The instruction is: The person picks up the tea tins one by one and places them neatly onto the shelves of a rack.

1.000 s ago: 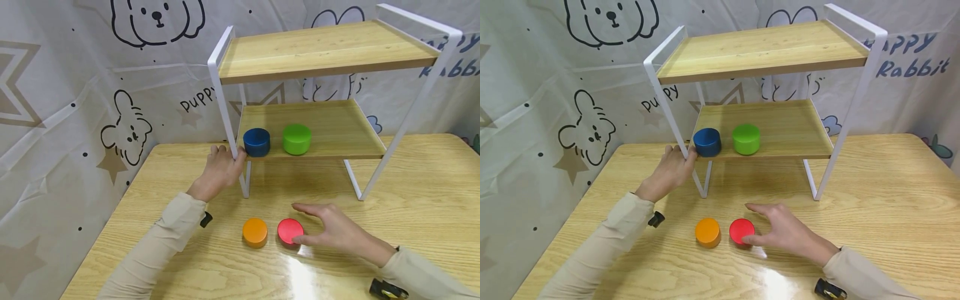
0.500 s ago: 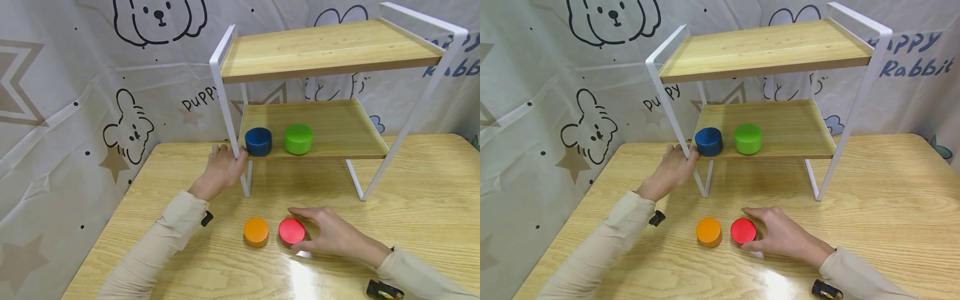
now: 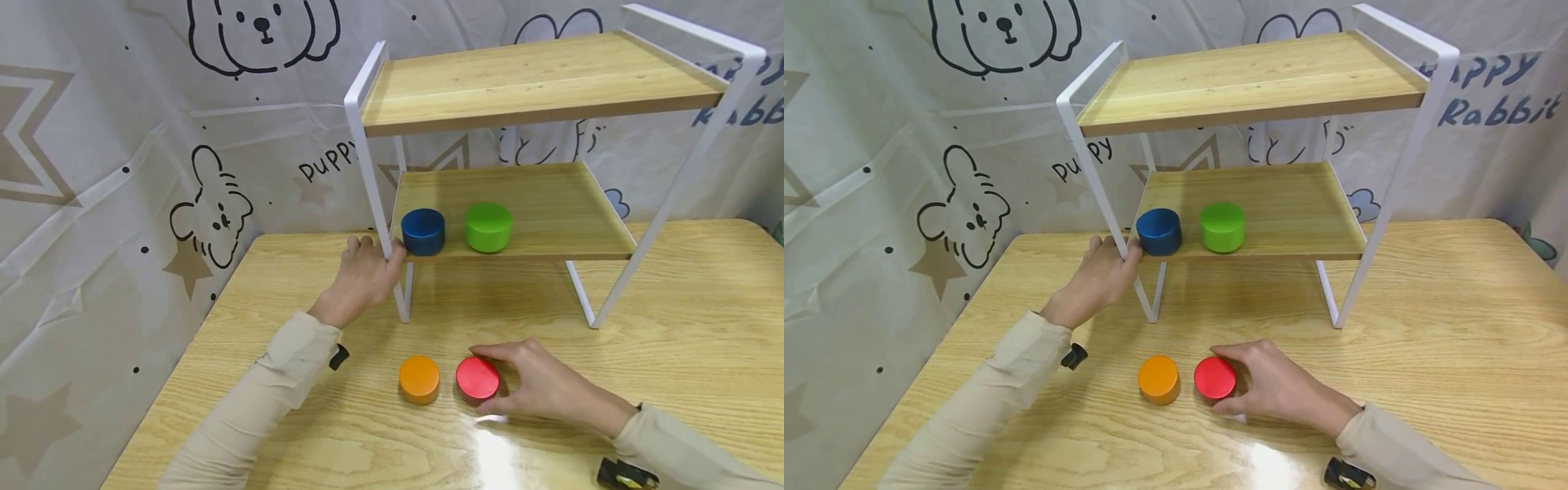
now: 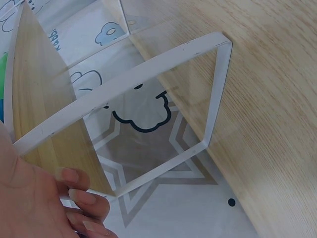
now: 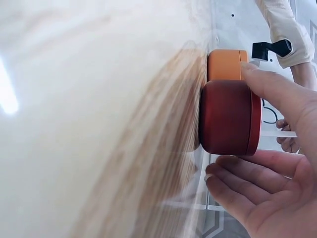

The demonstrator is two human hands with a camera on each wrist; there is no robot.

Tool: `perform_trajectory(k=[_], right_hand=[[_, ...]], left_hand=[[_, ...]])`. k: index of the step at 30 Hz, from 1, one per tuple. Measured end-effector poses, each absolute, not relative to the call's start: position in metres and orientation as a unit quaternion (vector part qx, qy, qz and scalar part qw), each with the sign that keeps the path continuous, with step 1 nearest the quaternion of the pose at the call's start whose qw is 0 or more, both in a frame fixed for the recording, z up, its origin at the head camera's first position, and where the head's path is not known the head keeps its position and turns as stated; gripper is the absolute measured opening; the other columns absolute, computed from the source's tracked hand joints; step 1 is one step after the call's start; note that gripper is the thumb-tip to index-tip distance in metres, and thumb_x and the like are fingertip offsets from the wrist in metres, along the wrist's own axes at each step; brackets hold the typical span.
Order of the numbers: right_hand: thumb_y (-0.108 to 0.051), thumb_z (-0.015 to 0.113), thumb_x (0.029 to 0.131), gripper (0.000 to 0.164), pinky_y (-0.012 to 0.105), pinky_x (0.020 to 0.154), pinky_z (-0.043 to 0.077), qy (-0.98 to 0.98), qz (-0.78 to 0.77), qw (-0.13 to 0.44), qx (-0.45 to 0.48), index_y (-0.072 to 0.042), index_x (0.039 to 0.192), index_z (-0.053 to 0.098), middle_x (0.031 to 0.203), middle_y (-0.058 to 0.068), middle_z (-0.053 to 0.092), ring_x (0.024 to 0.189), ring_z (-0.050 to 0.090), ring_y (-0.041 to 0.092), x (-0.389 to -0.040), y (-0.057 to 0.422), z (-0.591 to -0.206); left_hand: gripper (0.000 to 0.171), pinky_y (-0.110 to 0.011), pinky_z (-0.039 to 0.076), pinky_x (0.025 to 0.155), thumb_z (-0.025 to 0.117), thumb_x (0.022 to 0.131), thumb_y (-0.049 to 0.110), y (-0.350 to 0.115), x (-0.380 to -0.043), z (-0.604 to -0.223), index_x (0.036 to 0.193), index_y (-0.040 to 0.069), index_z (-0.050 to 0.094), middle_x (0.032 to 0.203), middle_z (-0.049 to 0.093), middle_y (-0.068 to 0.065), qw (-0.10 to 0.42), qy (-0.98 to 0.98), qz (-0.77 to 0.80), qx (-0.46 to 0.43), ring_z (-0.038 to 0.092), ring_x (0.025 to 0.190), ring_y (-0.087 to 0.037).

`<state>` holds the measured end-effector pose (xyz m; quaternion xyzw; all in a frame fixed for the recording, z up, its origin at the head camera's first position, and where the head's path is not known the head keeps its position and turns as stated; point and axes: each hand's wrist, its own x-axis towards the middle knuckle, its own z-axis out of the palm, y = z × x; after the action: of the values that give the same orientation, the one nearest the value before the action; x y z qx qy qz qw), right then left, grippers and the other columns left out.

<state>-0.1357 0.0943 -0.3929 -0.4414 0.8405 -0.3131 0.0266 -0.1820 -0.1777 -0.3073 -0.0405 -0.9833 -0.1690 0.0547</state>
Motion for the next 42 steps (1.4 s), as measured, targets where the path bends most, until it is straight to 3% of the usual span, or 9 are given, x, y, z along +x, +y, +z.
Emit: perform_trajectory(k=[23, 33, 42], right_hand=[[-0.031, 0.084, 0.069, 0.055, 0.038, 0.082, 0.052, 0.838, -0.301, 0.021, -0.455, -0.003, 0.113, 0.067, 0.105, 0.005, 0.071, 0.095, 0.067, 0.018, -0.137, 0.091, -0.392], [-0.024, 0.084, 0.070, 0.049, 0.035, 0.083, 0.052, 0.834, -0.331, 0.041, -0.439, -0.006, 0.113, 0.067, 0.103, -0.004, 0.070, 0.095, 0.066, 0.012, -0.141, 0.094, -0.384], [-0.031, 0.084, 0.072, 0.050, 0.036, 0.082, 0.053, 0.838, -0.330, 0.019, -0.433, -0.007, 0.113, 0.067, 0.104, -0.003, 0.070, 0.096, 0.067, 0.016, -0.147, 0.099, -0.368]], left_hand=[[0.051, -0.041, 0.025, 0.076, 0.012, 0.098, 0.037, -0.177, -0.183, -0.308, 0.068, 0.010, 0.043, 0.075, 0.044, -0.013, 0.057, -0.983, -0.169, -0.038, 0.040, 0.077, -0.031], [0.051, -0.041, 0.026, 0.076, 0.012, 0.099, 0.035, -0.177, -0.183, -0.308, 0.068, 0.010, 0.043, 0.074, 0.044, -0.012, 0.059, -0.984, -0.163, -0.042, 0.041, 0.076, -0.031], [0.051, -0.042, 0.029, 0.076, 0.013, 0.099, 0.037, -0.177, -0.181, -0.308, 0.068, 0.010, 0.044, 0.078, 0.046, -0.013, 0.058, -0.984, -0.168, -0.032, 0.042, 0.083, -0.033]])
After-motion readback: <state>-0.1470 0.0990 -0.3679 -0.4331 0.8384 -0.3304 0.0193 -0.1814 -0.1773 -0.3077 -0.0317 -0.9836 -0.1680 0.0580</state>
